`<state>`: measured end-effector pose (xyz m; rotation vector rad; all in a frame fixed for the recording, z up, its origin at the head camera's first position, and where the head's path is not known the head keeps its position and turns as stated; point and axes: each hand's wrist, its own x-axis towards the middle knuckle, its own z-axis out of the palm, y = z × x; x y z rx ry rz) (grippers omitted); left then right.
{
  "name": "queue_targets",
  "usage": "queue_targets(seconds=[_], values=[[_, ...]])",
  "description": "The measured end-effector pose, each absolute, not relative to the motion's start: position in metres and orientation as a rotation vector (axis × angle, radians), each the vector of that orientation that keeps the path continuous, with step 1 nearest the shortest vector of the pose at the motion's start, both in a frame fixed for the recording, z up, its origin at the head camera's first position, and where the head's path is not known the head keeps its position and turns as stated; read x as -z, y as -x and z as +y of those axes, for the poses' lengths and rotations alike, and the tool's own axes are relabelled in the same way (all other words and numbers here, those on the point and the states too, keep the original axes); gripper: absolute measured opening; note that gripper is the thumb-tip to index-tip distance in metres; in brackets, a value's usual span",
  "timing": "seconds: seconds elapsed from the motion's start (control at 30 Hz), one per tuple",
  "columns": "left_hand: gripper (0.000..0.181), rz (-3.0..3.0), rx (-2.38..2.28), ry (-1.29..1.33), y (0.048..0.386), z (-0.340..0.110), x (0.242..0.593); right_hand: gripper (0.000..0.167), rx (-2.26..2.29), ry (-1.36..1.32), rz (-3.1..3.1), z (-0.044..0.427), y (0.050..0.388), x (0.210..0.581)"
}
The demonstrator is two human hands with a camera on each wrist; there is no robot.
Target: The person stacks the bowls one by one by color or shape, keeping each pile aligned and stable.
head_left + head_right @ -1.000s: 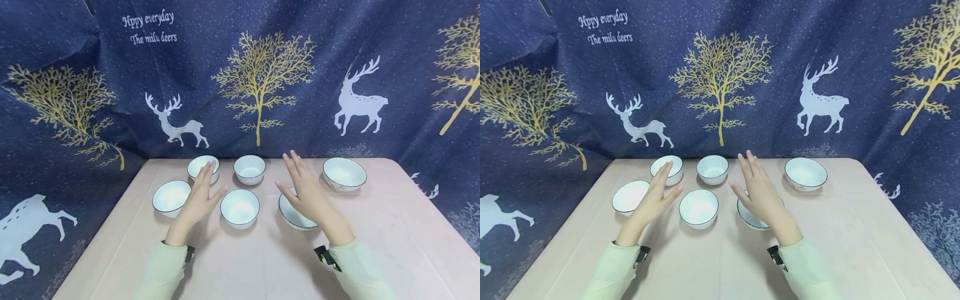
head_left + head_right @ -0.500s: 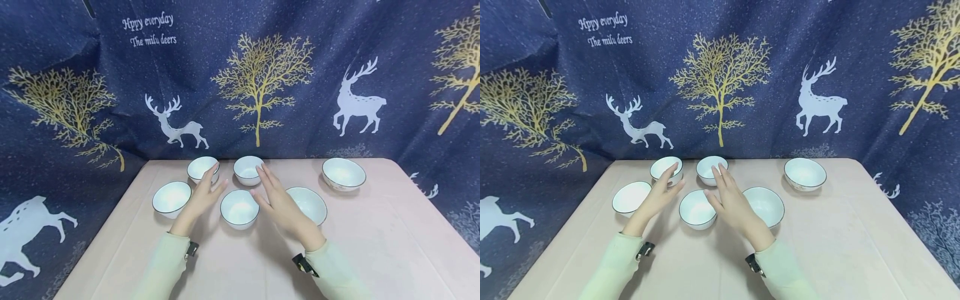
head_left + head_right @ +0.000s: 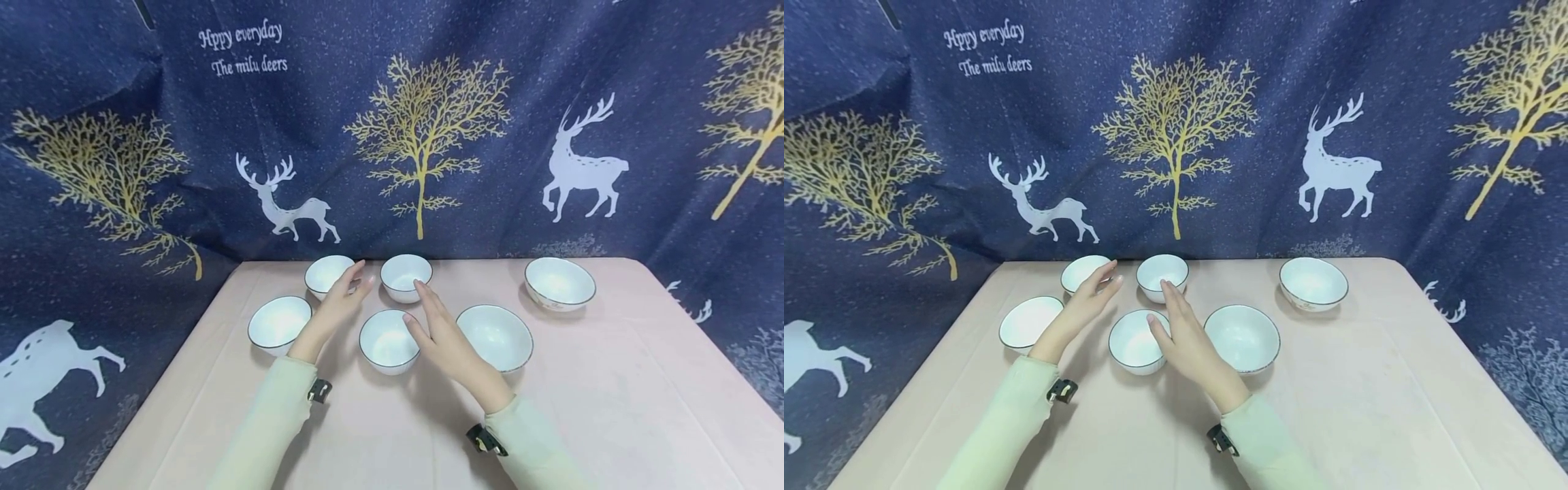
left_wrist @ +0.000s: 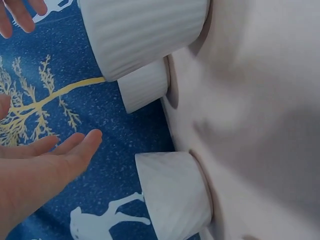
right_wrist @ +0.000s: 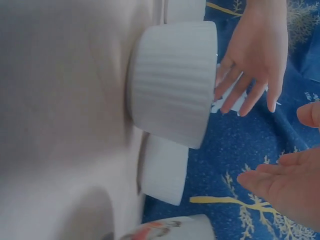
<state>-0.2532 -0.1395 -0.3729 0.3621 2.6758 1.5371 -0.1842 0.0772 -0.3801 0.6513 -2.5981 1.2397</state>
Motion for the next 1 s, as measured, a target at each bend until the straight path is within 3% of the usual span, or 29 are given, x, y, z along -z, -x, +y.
queue_targets(seconds=[1.0], values=[[0.066,2.367,-1.596,-0.191,0.295,-0.123,0.393,0.063,-1.544,-0.438,-2.7,0.066,0.182,0.41]])
